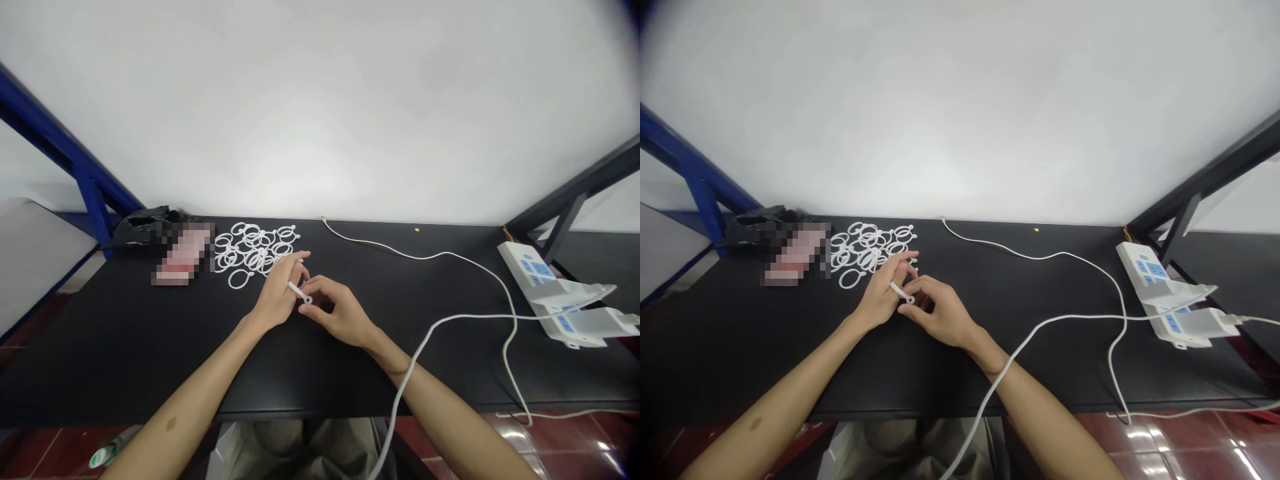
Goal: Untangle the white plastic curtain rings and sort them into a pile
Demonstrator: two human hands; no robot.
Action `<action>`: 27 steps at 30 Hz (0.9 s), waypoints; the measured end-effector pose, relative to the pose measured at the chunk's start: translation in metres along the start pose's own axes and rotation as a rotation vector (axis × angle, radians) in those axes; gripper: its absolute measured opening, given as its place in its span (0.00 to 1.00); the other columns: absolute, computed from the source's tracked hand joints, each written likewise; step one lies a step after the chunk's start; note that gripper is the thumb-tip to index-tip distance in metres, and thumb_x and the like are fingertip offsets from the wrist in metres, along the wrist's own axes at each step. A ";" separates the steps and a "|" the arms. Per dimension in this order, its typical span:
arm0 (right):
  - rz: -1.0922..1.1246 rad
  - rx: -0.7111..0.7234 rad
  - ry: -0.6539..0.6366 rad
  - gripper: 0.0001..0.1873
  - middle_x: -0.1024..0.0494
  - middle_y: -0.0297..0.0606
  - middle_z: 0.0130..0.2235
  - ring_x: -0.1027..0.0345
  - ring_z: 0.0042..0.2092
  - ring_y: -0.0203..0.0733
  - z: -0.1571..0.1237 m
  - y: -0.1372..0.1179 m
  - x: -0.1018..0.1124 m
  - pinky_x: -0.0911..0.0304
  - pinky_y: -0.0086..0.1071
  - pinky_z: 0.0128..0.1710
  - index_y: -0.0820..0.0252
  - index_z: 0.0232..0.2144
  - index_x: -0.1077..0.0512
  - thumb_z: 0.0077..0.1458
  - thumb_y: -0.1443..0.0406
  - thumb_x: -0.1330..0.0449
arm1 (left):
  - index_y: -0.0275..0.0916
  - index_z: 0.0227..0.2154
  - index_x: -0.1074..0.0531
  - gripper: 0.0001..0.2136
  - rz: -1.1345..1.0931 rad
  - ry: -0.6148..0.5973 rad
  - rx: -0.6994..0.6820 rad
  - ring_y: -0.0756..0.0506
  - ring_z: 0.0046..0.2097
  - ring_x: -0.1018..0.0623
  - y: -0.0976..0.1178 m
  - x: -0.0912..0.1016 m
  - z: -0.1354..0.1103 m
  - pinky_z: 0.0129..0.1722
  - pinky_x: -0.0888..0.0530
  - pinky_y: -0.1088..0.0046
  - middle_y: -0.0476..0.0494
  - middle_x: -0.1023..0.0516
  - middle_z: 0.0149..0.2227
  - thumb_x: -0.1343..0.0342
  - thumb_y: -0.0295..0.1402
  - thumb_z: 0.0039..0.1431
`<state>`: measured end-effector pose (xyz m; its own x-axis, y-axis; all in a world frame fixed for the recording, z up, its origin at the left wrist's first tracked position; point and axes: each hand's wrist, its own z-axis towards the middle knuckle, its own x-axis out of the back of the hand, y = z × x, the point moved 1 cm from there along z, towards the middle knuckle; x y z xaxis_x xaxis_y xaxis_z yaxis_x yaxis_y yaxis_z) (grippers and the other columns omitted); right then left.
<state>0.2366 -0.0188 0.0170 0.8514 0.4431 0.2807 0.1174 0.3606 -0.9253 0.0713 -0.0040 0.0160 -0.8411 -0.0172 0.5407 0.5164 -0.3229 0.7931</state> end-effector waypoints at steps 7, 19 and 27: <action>0.149 -0.165 -0.090 0.07 0.24 0.30 0.30 0.31 0.32 0.35 0.002 0.000 0.006 0.35 0.30 0.36 0.57 0.36 0.25 0.56 0.61 0.35 | 0.42 0.49 0.29 0.14 0.027 -0.108 -0.061 0.44 0.40 0.26 -0.006 -0.001 0.004 0.45 0.29 0.62 0.46 0.23 0.34 0.58 0.36 0.70; 0.141 -0.193 0.139 0.06 0.23 0.32 0.32 0.30 0.33 0.36 0.005 0.012 0.009 0.33 0.33 0.40 0.56 0.34 0.28 0.55 0.61 0.35 | 0.39 0.58 0.36 0.23 0.333 -0.098 -0.241 0.40 0.53 0.32 -0.010 0.019 0.004 0.57 0.35 0.53 0.41 0.26 0.51 0.47 0.27 0.60; 0.073 -0.227 0.312 0.07 0.24 0.32 0.30 0.31 0.31 0.37 0.009 0.017 0.015 0.35 0.32 0.36 0.56 0.31 0.29 0.53 0.61 0.36 | 0.39 0.52 0.29 0.17 0.510 -0.138 -0.231 0.38 0.52 0.32 -0.013 0.015 0.004 0.54 0.34 0.53 0.41 0.26 0.50 0.49 0.29 0.60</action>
<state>0.2473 0.0014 0.0076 0.9720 0.1775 0.1538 0.1315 0.1309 -0.9826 0.0522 0.0033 0.0150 -0.4582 -0.1060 0.8825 0.7896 -0.5045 0.3494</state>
